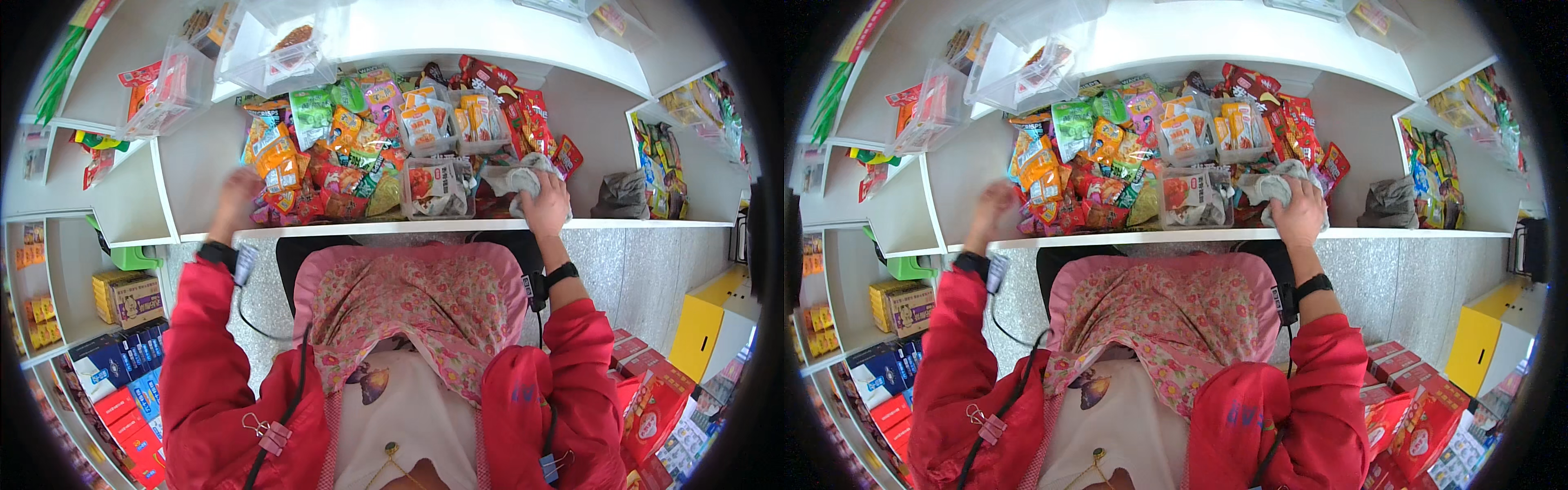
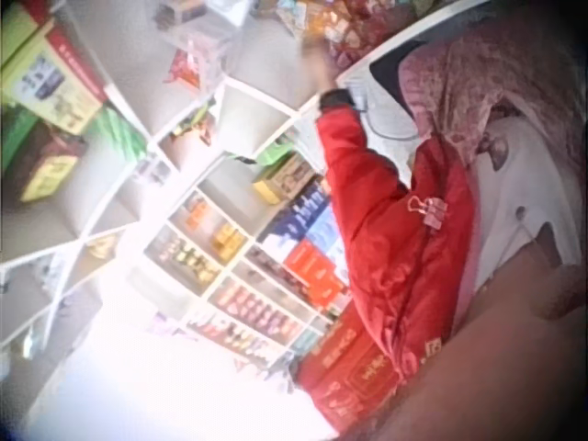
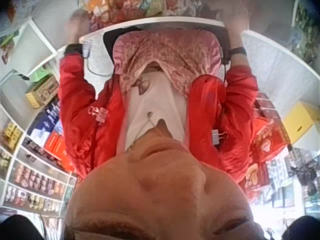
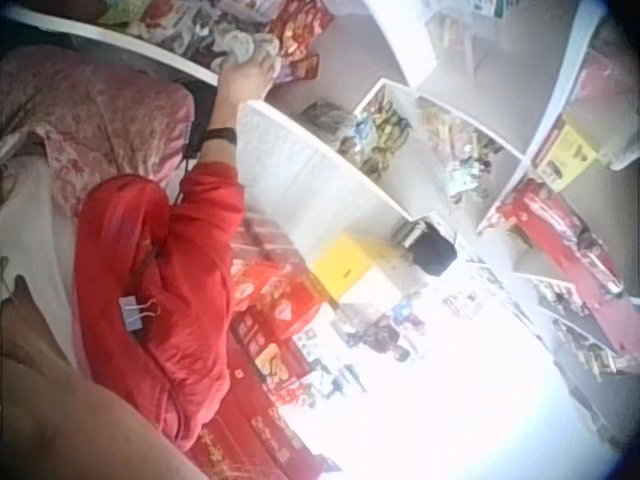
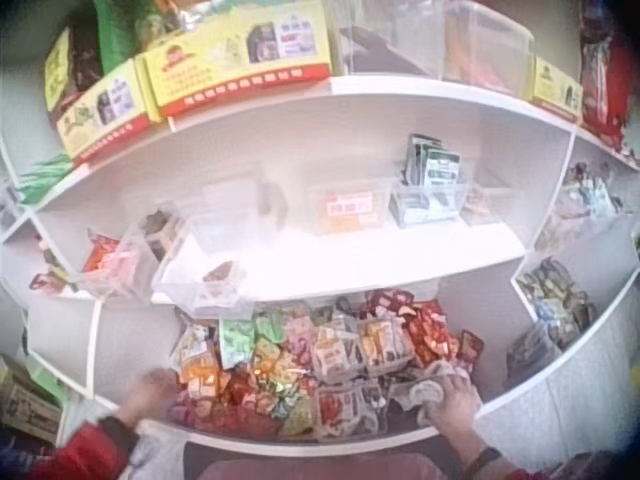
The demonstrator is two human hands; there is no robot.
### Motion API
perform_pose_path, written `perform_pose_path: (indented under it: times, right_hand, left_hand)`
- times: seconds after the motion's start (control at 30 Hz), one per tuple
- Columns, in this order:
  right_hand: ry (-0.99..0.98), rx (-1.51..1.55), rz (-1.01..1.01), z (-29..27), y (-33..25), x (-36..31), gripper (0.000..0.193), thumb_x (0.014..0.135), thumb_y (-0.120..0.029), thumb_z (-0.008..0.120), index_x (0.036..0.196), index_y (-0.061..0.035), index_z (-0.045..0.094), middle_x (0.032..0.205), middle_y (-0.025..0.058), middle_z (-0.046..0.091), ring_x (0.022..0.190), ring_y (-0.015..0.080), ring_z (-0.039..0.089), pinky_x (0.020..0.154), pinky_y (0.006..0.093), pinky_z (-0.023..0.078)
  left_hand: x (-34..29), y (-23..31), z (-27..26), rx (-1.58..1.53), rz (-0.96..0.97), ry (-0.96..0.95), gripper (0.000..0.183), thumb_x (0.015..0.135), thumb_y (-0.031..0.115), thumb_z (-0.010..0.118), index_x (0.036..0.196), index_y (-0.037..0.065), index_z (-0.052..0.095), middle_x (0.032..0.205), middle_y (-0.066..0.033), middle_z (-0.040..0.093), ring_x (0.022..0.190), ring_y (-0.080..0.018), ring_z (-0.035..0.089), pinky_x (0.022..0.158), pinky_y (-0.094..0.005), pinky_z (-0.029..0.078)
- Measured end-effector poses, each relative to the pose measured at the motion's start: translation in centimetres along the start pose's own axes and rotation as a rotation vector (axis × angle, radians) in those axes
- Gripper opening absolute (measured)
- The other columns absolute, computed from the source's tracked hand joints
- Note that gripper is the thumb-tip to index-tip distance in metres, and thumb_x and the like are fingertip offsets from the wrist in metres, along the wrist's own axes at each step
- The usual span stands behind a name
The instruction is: The person wipes multiple shelves in a convenience store with a cloth, moving packaged snacks and plastic containers aside to reach the surfaces. They wipe each shelf section and then return the items to their original positions.
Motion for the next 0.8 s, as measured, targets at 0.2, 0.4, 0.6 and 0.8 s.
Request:
perform_pose_path:
  times: [0.2, 0.4, 0.6, 0.8]
  right_hand:
    - [0.017, 0.000, 0.003, -0.3, 0.0, 0.2, 0.038, 0.065, -0.020, 0.067, 0.102, -0.0150, 0.063, 0.102, 0.0066, 0.060, 0.100, 0.0290, 0.054, 0.085, 0.0421, 0.042]
    - [0.045, 0.103, 0.030, -0.3, 0.5, -0.6, 0.048, 0.060, -0.023, 0.072, 0.105, -0.0105, 0.063, 0.105, 0.0136, 0.060, 0.100, 0.0325, 0.054, 0.086, 0.0436, 0.043]
    - [0.410, 0.464, 0.218, -5.0, 2.4, -0.7, 0.040, 0.065, -0.017, 0.065, 0.104, -0.0085, 0.061, 0.104, 0.0137, 0.060, 0.101, 0.0335, 0.054, 0.090, 0.0417, 0.042]
    - [0.553, 0.898, 0.348, -12.0, 9.7, 0.4, 0.045, 0.074, -0.015, 0.062, 0.116, 0.0003, 0.055, 0.115, 0.0182, 0.058, 0.110, 0.0318, 0.053, 0.096, 0.0380, 0.039]
  left_hand:
    - [-6.4, 0.3, 12.1, 0.685, 0.173, 0.256, 0.028, 0.086, 0.034, 0.058, 0.099, 0.010, 0.065, 0.081, -0.0158, 0.066, 0.076, -0.0296, 0.065, 0.068, -0.0381, 0.050]
    - [-4.9, 0.1, 10.5, 0.424, 0.038, 0.331, 0.027, 0.090, 0.024, 0.050, 0.099, 0.002, 0.063, 0.085, -0.0184, 0.067, 0.079, -0.0335, 0.065, 0.071, -0.0431, 0.050]
    - [-5.7, 1.0, 11.1, 0.631, 0.200, 0.509, 0.026, 0.086, 0.028, 0.055, 0.097, 0.006, 0.063, 0.079, -0.0205, 0.066, 0.075, -0.0387, 0.064, 0.065, -0.0484, 0.048]
    - [-3.5, 0.3, 12.0, 0.845, 0.375, 0.379, 0.040, 0.085, 0.031, 0.055, 0.114, 0.005, 0.048, 0.104, -0.0215, 0.056, 0.092, -0.0354, 0.058, 0.078, -0.0455, 0.046]
Point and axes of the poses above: each hand's wrist, its own x-axis towards the middle knuckle, its own z-axis out of the palm, y = z × x, the point moved 8 cm from there along x, towards the middle knuckle
